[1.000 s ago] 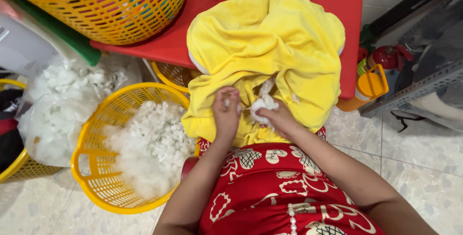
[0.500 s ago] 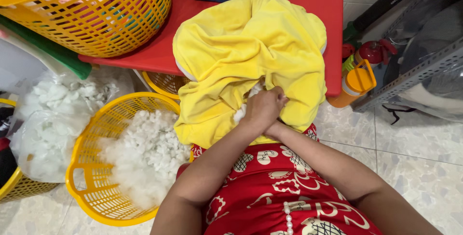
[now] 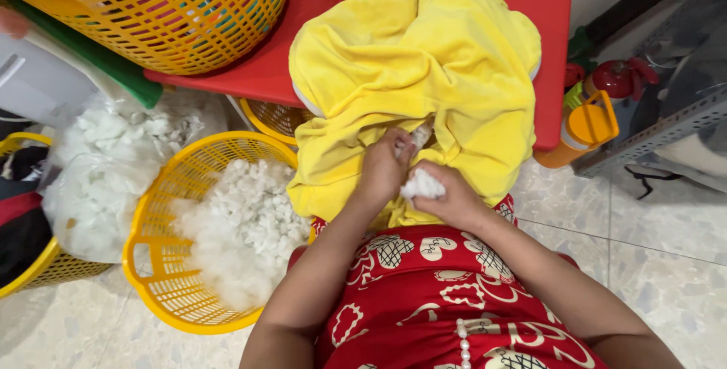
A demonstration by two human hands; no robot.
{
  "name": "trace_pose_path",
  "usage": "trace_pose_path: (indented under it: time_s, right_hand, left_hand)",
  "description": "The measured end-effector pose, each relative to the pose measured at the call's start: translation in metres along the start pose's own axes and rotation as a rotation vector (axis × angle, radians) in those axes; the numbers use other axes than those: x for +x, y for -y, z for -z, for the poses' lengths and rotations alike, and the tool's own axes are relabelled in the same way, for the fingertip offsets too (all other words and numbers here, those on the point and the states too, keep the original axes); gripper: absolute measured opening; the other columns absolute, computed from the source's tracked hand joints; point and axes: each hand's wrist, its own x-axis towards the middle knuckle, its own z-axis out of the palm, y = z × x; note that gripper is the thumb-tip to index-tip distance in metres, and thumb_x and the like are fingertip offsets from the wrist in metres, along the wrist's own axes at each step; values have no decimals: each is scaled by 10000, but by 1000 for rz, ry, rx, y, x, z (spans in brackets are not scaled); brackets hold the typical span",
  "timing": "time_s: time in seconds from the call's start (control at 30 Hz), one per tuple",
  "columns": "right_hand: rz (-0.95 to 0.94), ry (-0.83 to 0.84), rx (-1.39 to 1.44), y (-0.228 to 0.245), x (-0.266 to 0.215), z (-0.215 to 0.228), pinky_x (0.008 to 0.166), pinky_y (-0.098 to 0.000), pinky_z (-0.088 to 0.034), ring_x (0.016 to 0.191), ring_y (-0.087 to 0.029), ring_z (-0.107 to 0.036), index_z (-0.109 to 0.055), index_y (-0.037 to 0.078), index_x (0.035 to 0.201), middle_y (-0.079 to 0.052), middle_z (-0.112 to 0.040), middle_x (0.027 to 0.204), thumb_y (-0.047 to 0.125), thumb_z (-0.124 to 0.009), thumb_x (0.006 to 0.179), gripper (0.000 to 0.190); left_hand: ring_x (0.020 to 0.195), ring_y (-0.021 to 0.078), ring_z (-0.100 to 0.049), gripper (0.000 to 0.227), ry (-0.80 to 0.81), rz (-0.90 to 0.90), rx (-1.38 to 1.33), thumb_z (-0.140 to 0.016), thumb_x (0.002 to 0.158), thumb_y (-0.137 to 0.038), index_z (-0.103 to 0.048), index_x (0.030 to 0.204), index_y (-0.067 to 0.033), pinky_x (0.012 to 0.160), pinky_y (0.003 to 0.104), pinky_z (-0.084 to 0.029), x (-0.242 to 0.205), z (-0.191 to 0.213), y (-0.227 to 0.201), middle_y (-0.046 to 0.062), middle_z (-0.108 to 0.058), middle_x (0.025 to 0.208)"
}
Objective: The person repeatedly takes handfuls of white cotton-like filling from a yellow basket and inserts them into a yellow fabric cushion cover. The person compresses and distributes the filling inside the cover by hand.
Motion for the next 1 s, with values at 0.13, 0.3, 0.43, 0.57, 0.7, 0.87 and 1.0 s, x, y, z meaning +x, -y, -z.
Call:
trace_pose_path:
  time_s: [0.13,0.3,0.43,0.57,0.7,0.87,1.0]
  right_hand:
    - [157,-154,339,-18,2,12,805,-260,-552,894,-102,-666,-623,42,1153,-44,-696,995,25,-697,826,336]
    - [5,-373,548,-36,12,19,675,-302,-591,838,-162,-695,-601,29,1165,-93,-696,991,3,-662,828,344]
    - [-27,-445,796,-30,17,25,611,-309,-579,836,-216,-695,-582,-11,1200,-140,-676,1026,-24,-651,869,339]
    - [-47,-372,596,-14,21,23,622,-294,-600,857,-183,-694,-569,14,1249,-117,-683,1074,-3,-646,874,383]
    - [-117,-251,576,0,32,10,554,-295,-575,834,-173,-702,-544,61,1272,-91,-689,1068,0,-666,846,447]
    - [-83,-219,585,-1,48,0,554,-285,-552,794,-166,-690,-585,24,1261,-106,-711,1025,10,-691,879,397]
    - [-32,-326,512,-18,56,0,557,-292,-548,794,-174,-696,-591,2,1242,-109,-722,1013,-26,-687,858,398]
  left_hand:
    - [933,345,-711,445,45,9,40,-693,968,-202,-581,1351,-4,833,439,-543,16,-31,29,222,-723,1080]
    - [820,199,-684,439,379,403,-398,-728,935,-248,-655,1267,30,731,325,-550,29,-49,63,131,-763,985]
    - [761,140,-633,417,294,406,-641,-761,912,-233,-670,1232,18,671,293,-503,23,-34,67,63,-746,949]
    - [733,142,-610,363,207,216,-426,-737,942,-273,-755,1183,-3,693,287,-506,2,2,55,89,-751,889]
    - [809,241,-708,394,243,212,-131,-717,917,-274,-697,1229,-35,779,353,-549,-22,20,33,154,-754,940]
    - [944,344,-734,432,266,175,0,-625,941,-286,-609,1316,-72,865,433,-551,-31,23,10,209,-744,1025]
    - [884,351,-712,348,258,83,3,-532,968,-315,-687,1165,-73,829,450,-532,-35,20,5,203,-735,944]
